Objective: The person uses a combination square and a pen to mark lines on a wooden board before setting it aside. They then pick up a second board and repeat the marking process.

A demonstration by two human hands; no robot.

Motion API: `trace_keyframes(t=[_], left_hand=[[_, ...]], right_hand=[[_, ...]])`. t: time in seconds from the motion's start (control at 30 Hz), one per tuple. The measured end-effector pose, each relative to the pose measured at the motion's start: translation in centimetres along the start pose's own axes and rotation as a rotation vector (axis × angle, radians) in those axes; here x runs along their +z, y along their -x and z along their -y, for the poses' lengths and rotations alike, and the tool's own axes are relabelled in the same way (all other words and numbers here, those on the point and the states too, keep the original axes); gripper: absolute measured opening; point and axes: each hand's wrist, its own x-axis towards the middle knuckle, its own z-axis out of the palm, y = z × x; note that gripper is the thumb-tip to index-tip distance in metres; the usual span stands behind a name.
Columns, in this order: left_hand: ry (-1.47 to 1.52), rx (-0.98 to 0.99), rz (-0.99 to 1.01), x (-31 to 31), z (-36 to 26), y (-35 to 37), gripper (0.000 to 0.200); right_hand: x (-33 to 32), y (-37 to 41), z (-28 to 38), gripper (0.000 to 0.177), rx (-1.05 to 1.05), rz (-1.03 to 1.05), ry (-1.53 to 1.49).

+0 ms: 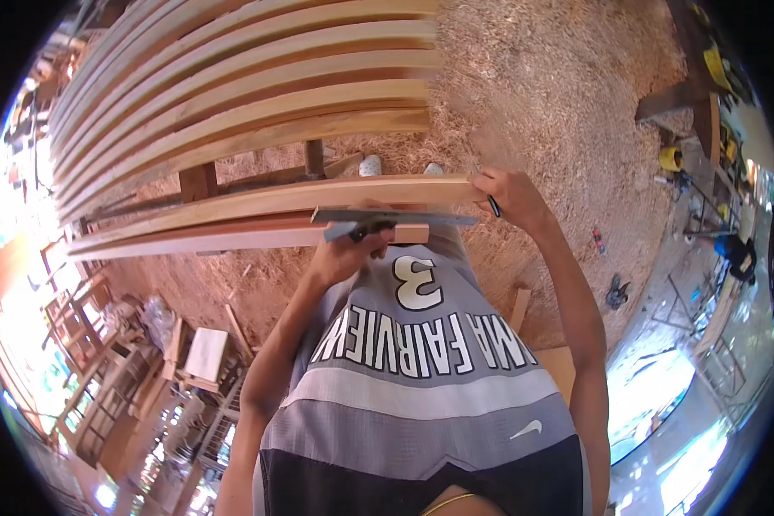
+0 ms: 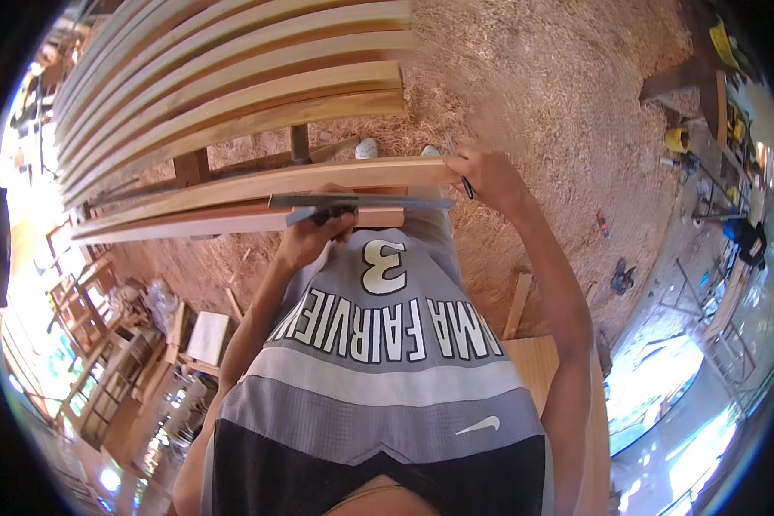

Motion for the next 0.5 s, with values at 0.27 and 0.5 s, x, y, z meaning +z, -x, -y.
trace_keyframes(t=[0.27, 0.5], left_hand=[[0.036, -0.131, 0.374, -1.0, -2.0, -7.6, 0.023], [-0.040, -0.213, 0.644, 0.7, -3.6, -11.6, 0.024]], right_hand=[[-0.6, 6.5, 5.0, 0.030, 0.336, -0.621, -0.787], [4.4, 9.7, 15.2, 0.029, 0.698, -0.491, -0.902]])
